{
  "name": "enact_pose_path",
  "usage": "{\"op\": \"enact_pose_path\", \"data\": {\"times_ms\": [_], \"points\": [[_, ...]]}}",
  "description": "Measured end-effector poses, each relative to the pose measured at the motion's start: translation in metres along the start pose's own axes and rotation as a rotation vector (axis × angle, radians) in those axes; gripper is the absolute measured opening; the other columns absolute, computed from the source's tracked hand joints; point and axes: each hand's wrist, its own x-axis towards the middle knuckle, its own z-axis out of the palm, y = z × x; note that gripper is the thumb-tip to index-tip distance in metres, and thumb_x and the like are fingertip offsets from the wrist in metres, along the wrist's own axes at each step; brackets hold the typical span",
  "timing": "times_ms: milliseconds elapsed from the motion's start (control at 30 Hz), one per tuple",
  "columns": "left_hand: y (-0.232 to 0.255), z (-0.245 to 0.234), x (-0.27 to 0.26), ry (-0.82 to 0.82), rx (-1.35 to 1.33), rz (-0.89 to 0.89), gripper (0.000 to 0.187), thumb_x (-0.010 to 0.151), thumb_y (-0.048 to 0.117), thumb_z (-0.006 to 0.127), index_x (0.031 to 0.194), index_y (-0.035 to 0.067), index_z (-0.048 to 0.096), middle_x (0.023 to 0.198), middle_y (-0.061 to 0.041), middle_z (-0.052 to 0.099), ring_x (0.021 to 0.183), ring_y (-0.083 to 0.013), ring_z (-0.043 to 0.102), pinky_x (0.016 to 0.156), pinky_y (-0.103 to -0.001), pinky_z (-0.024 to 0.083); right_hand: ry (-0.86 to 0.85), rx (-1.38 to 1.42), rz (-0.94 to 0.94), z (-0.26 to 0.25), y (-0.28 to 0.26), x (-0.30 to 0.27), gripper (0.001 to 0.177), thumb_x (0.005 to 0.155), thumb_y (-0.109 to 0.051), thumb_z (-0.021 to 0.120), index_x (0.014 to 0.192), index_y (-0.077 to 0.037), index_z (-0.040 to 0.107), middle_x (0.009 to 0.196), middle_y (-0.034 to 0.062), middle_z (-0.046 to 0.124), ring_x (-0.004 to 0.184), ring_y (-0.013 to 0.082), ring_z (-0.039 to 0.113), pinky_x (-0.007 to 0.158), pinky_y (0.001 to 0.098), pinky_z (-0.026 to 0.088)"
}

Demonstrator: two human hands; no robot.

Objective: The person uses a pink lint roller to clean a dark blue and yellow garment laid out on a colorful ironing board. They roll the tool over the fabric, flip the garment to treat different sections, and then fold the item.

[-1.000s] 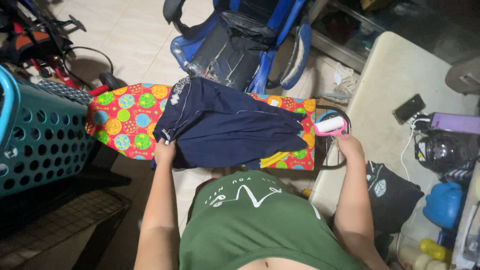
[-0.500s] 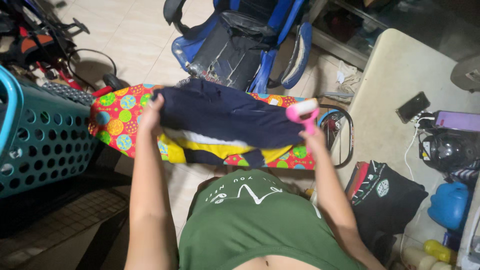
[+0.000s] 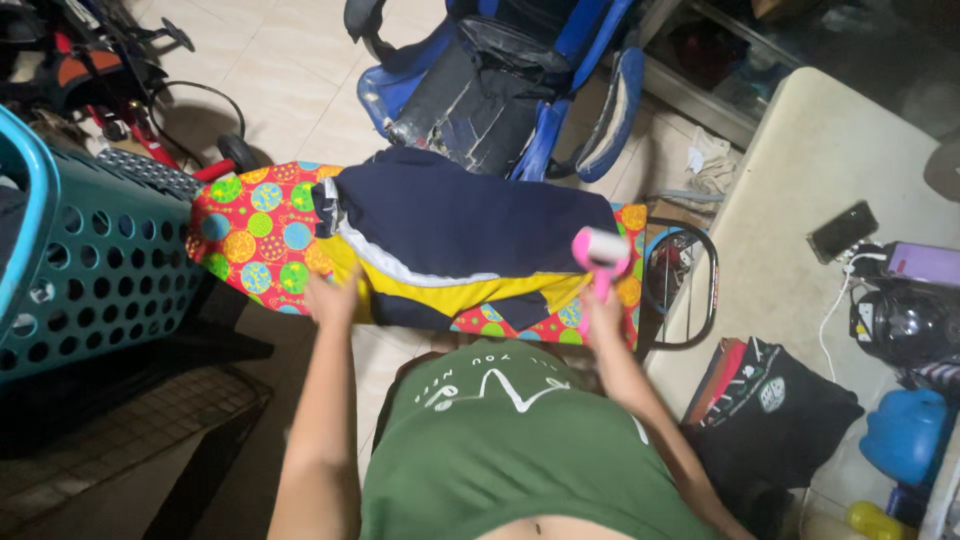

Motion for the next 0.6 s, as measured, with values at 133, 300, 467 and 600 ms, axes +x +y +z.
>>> {"op": "enact_pose_path", "data": {"times_ms": [133,300,467,600], "points": [[-0.019,0.008,-0.07,-0.034,0.21,0.163,0.068,0.079,0.054,0.077,0.122,0.003,0.063,0.121,-0.025,0.063,0.114,-0.0449,0.058,0.095,-0.054,0.046,-0.046,-0.022,-0.066,0.036,0.023,-0.022,0.025,0.093,-0.007,0.078,0.112,-0.002,0.063,0.078,-0.0013,0.056,0.062,0.0126,0.051,0.053,0.0312,0.04],[-0.005,0.034,-0.043,-0.217,0.223,0.184,0.044,0.102,0.045,0.058,0.105,0.002,0.067,0.108,-0.025,0.071,0.107,-0.0442,0.066,0.095,-0.054,0.05,0.04,-0.653,-0.196,0.058,0.002,0.024,0.025,0.086,-0.014,0.079,0.108,-0.012,0.067,0.079,-0.0005,0.066,0.07,0.0141,0.064,0.061,0.0309,0.048],[0.034,0.029,0.044,-0.24,-0.5,0.118,0.056,0.111,0.048,0.037,0.119,-0.002,0.063,0.119,-0.031,0.068,0.114,-0.0466,0.065,0.098,-0.054,0.05,0.021,-0.125,-0.084,0.07,-0.055,0.097,0.027,0.088,-0.002,0.062,0.113,-0.01,0.06,0.084,0.0015,0.062,0.066,0.0155,0.058,0.055,0.0341,0.045],[0.083,-0.033,0.099,-0.482,-1.322,-0.277,0.056,0.107,0.051,0.034,0.135,0.006,0.052,0.13,-0.02,0.068,0.12,-0.0378,0.068,0.105,-0.054,0.054,-0.038,0.172,-0.301,0.048,-0.133,0.148,0.03,0.09,0.004,0.067,0.115,-0.005,0.053,0.094,0.0027,0.057,0.077,0.0136,0.058,0.063,0.0299,0.05]]}}
